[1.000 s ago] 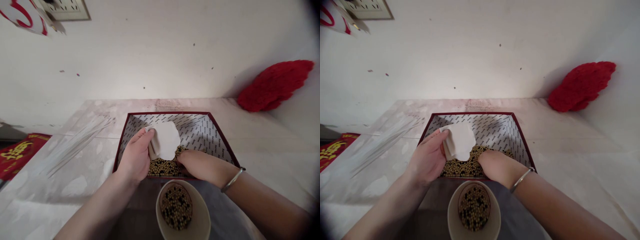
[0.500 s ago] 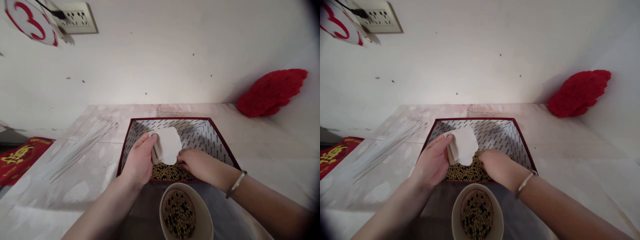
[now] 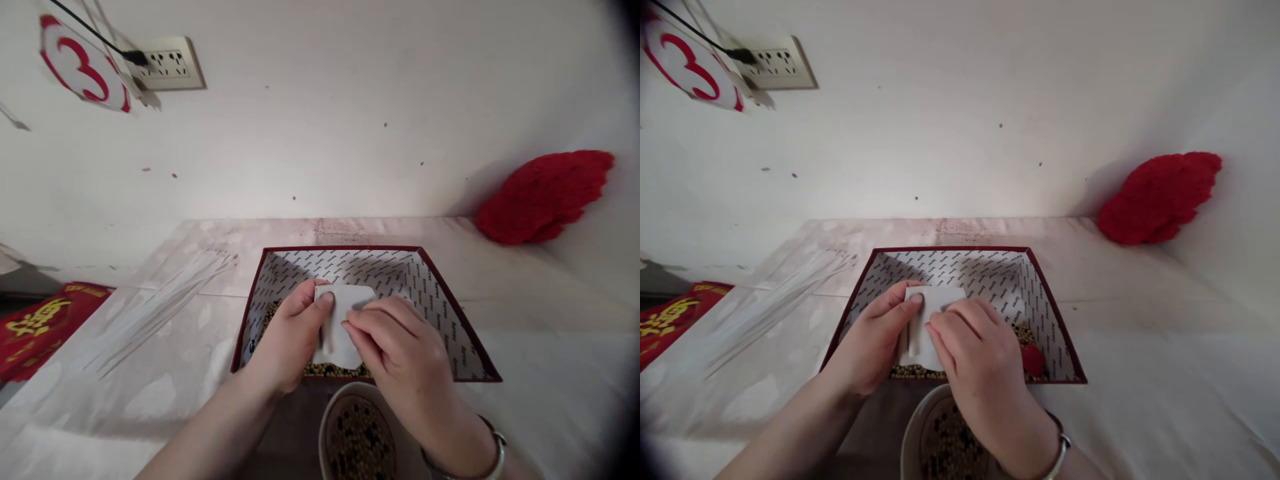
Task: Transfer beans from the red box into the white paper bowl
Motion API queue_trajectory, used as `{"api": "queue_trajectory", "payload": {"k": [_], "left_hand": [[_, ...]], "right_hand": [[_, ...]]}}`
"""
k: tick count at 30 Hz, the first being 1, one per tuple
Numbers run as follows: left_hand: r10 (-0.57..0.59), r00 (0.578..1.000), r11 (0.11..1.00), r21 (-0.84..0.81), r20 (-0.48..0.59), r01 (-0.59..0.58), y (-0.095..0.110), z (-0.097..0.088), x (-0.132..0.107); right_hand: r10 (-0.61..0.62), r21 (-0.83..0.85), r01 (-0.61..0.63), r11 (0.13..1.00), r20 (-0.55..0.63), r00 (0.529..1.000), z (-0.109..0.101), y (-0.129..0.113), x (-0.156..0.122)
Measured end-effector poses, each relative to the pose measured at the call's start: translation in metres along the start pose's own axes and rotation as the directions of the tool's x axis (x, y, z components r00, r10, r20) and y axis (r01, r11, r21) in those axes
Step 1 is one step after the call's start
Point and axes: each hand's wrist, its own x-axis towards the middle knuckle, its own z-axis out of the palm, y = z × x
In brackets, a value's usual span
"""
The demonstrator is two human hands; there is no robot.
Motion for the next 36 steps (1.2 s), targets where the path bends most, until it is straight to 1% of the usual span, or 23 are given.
{"api": "queue_trajectory", "payload": {"k": [3, 6, 8, 10, 11, 14, 15, 17, 20, 23, 24, 28, 31, 33, 34, 36], "left_hand": [[-0.002, 0.998, 0.999, 0.051, 0.059, -0.001, 0.001, 0.001, -0.001], [0.007, 0.997, 0.996, 0.084, 0.073, -0.013, 0.001, 0.001, -0.002], [0.003, 0.998, 0.992, 0.128, 0.058, -0.010, 0.001, 0.001, -0.002], [0.018, 0.999, 0.976, 0.214, 0.037, -0.026, 0.001, 0.000, -0.003], [0.031, 0.999, 0.964, 0.265, 0.032, -0.038, 0.001, 0.000, -0.004], [0.066, 0.997, 0.920, 0.384, 0.044, -0.078, 0.003, 0.002, -0.005], [0.079, 0.996, 0.908, 0.408, 0.046, -0.091, 0.004, 0.003, -0.006], [0.116, 0.992, 0.893, 0.433, 0.044, -0.124, 0.005, 0.004, -0.006], [0.148, 0.988, 0.882, 0.447, 0.039, -0.149, 0.006, 0.005, -0.006], [0.144, 0.989, 0.881, 0.450, 0.039, -0.146, 0.005, 0.004, -0.006], [0.144, 0.989, 0.880, 0.451, 0.037, -0.146, 0.004, 0.004, -0.005], [0.154, 0.988, 0.874, 0.462, 0.032, -0.151, 0.004, 0.004, -0.006], [0.150, 0.988, 0.871, 0.467, 0.034, -0.149, 0.005, 0.005, -0.006], [0.149, 0.989, 0.885, 0.445, 0.011, -0.138, 0.005, 0.004, -0.006], [0.151, 0.988, 0.897, 0.422, -0.013, -0.131, 0.005, 0.004, -0.005], [0.160, 0.984, 0.934, 0.336, -0.076, -0.126, 0.004, 0.004, -0.003]], "right_hand": [[0.018, -0.049, -0.019, 0.999, -0.017, 1.000, 0.005, 0.006, -0.002], [0.043, -0.098, -0.047, 0.994, -0.049, 0.998, 0.005, 0.008, -0.004], [0.008, -0.117, -0.011, 0.993, -0.023, 1.000, 0.003, 0.007, -0.005], [-0.017, -0.125, 0.018, 0.992, 0.011, 1.000, 0.002, 0.006, -0.005], [-0.008, -0.134, 0.011, 0.991, 0.020, 1.000, 0.001, 0.006, -0.005], [0.076, -0.186, -0.070, 0.980, 0.027, 0.997, -0.002, 0.007, -0.006], [0.087, -0.198, -0.077, 0.977, 0.041, 0.995, -0.002, 0.007, -0.007], [0.064, -0.192, -0.046, 0.980, 0.087, 0.994, -0.003, 0.007, -0.008], [0.049, -0.169, -0.027, 0.985, 0.129, 0.990, -0.002, 0.007, -0.010], [0.096, -0.204, -0.076, 0.976, 0.088, 0.992, -0.003, 0.008, -0.010], [0.095, -0.214, -0.075, 0.974, 0.084, 0.992, -0.003, 0.008, -0.010], [0.061, -0.207, -0.033, 0.978, 0.131, 0.990, -0.001, 0.009, -0.010], [0.116, -0.209, -0.090, 0.974, 0.120, 0.986, -0.002, 0.013, -0.009], [0.172, -0.181, -0.148, 0.972, 0.125, 0.977, -0.008, 0.014, -0.007], [0.195, -0.144, -0.174, 0.974, 0.145, 0.970, -0.012, 0.014, -0.007], [0.219, -0.037, -0.217, 0.976, 0.240, 0.946, -0.024, 0.010, -0.005]]}}
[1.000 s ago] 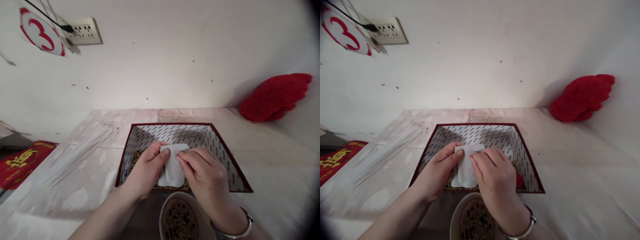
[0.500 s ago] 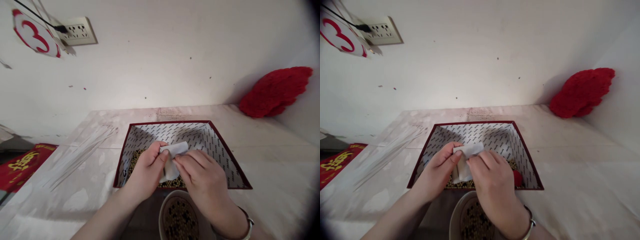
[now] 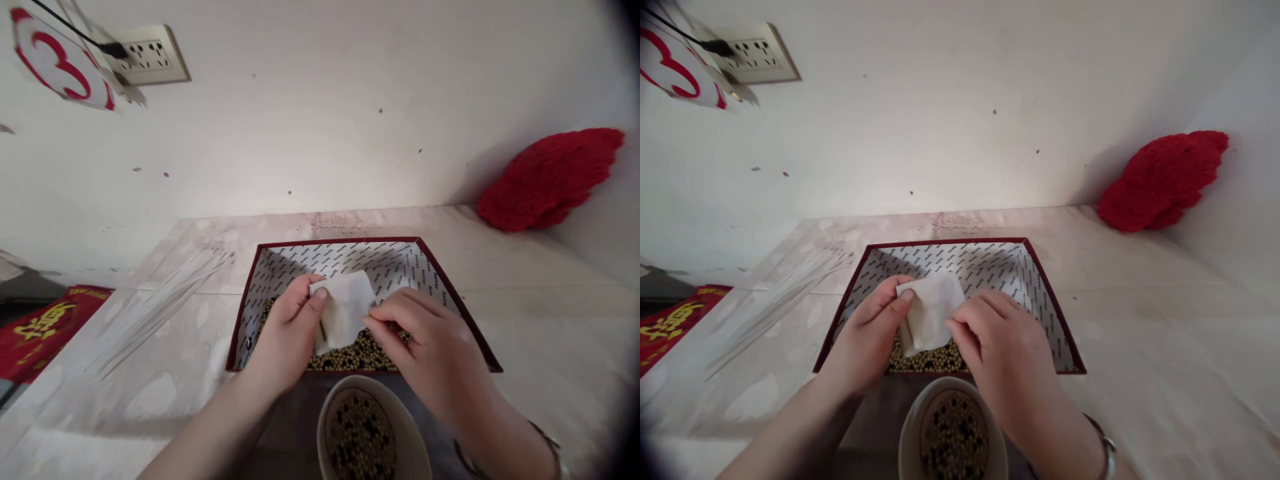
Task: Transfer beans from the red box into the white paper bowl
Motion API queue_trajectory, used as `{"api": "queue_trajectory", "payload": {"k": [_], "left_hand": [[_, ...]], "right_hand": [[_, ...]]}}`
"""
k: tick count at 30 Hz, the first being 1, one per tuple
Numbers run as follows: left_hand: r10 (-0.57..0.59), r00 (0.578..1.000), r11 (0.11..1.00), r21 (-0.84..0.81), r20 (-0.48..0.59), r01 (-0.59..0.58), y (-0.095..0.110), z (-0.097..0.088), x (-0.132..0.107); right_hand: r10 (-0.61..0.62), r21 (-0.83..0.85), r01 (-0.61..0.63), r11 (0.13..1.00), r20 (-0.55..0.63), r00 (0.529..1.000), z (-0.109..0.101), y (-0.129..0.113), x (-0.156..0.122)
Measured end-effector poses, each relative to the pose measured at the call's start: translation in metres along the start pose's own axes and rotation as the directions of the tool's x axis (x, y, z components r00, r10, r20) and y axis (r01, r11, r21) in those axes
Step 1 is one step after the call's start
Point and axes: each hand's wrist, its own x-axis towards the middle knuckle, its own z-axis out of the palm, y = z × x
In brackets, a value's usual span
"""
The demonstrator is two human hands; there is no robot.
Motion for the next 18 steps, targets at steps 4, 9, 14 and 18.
{"api": "queue_trajectory", "payload": {"k": [4, 9, 14, 18], "left_hand": [[-0.027, 0.994, 0.985, -0.170, -0.108, 0.009, -0.005, 0.001, 0.003], [-0.018, 0.990, 0.984, -0.179, -0.139, -0.007, -0.009, 0.001, 0.004], [-0.020, 0.991, 0.979, -0.202, -0.131, -0.007, -0.010, 0.002, 0.004], [-0.028, 0.993, 0.972, -0.234, -0.115, 0.000, -0.010, 0.002, 0.004]], "right_hand": [[-0.099, 0.198, 0.034, 0.980, 0.327, 0.940, -0.019, -0.006, -0.003], [0.048, 0.029, -0.058, 0.998, 0.271, 0.961, -0.010, 0.015, 0.006], [0.067, 0.036, -0.101, 0.994, 0.526, 0.848, 0.006, 0.033, 0.010], [0.042, 0.042, -0.081, 0.996, 0.572, 0.819, 0.009, 0.035, 0.011]]}}
